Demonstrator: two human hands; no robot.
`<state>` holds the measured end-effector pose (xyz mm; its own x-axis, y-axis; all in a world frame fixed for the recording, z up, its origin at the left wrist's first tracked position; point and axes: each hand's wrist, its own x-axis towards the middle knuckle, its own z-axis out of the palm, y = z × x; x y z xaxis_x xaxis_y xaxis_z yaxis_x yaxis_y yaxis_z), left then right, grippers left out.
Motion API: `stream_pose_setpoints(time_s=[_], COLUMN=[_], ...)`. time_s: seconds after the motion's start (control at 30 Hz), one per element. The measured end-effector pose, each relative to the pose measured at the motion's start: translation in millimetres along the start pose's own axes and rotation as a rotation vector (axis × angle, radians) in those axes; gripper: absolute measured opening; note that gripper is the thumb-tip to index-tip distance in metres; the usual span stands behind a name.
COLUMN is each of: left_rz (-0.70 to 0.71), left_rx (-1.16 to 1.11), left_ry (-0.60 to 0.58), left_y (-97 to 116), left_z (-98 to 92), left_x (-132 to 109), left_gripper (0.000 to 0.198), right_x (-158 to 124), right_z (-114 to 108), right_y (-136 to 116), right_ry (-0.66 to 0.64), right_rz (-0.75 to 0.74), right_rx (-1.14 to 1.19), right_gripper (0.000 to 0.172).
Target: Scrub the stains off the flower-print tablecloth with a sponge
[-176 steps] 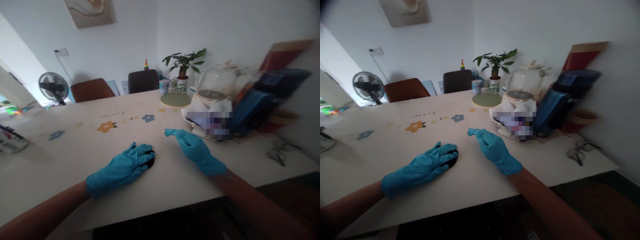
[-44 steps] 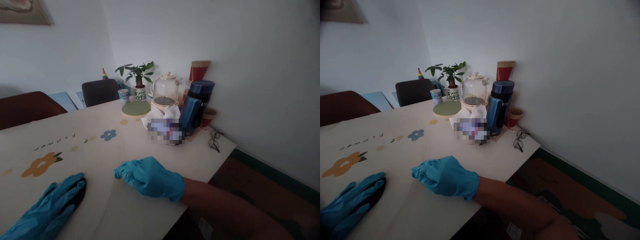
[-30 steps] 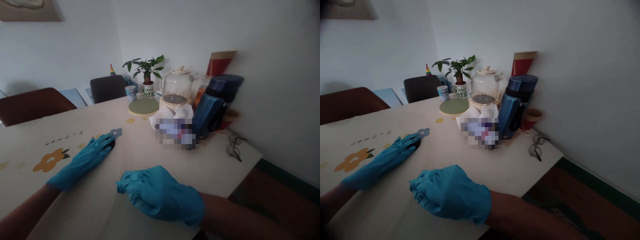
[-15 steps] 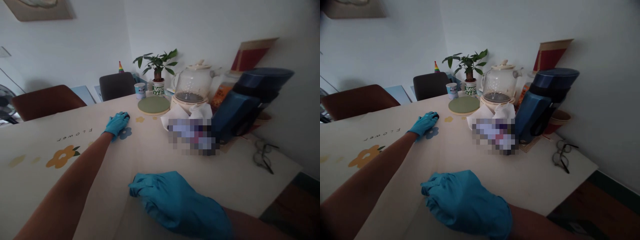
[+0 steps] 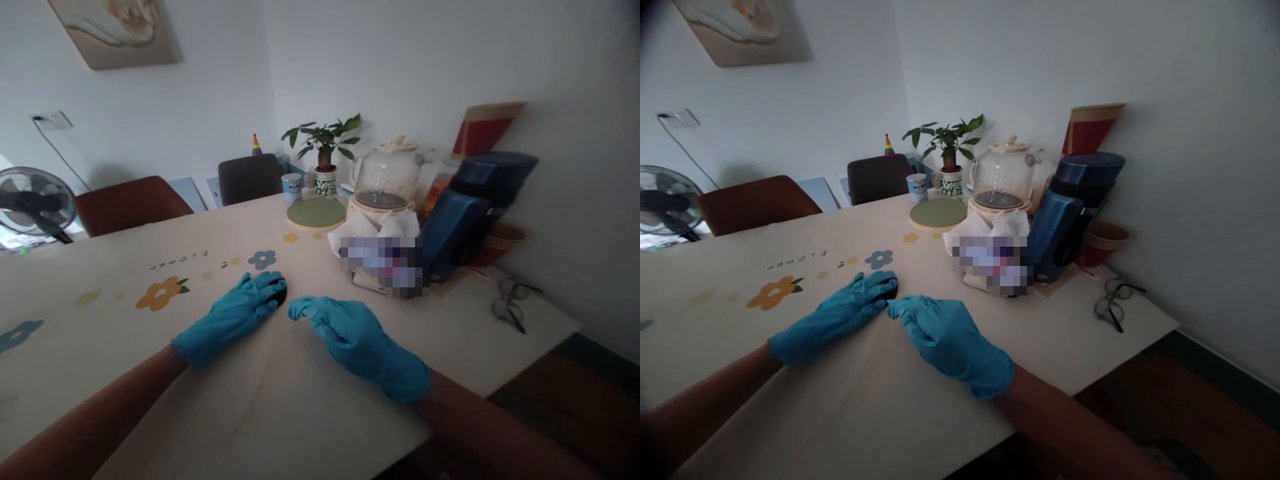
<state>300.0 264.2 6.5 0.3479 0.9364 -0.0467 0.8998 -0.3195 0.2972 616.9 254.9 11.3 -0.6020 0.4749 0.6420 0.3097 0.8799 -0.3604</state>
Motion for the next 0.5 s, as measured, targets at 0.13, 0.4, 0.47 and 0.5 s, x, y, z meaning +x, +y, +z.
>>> stream_pose_setpoints(time_s=[0.13, 0.4, 0.47, 0.5], left_rz=[0.057, 0.276, 0.254, 0.237], left_rx=[0.048, 0.233, 0.245, 0.244], left_ry=[-0.035, 0.160, 0.157, 0.147], left_y=[6.7, 14.1, 7.5, 1.8], left_z=[17.6, 33.8, 38.1, 39.7], left_x=[-65.1, -167.9, -176.3, -177.7], left_gripper=[0.060, 0.074, 0.076, 0.075], right_x=[0.1, -1.7, -2.5, -2.8], right_z=[3.7, 7.6, 9.0, 9.6], right_y=[9.1, 16.7, 16.2, 15.5], right_ry=[0.063, 0.075, 0.064, 0.059], right_rz=[-0.025, -0.076, -0.073, -0.070], right_rx=[-0.013, 0.039, 0.053, 0.060], right_gripper=[0.045, 0.047, 0.045, 0.045])
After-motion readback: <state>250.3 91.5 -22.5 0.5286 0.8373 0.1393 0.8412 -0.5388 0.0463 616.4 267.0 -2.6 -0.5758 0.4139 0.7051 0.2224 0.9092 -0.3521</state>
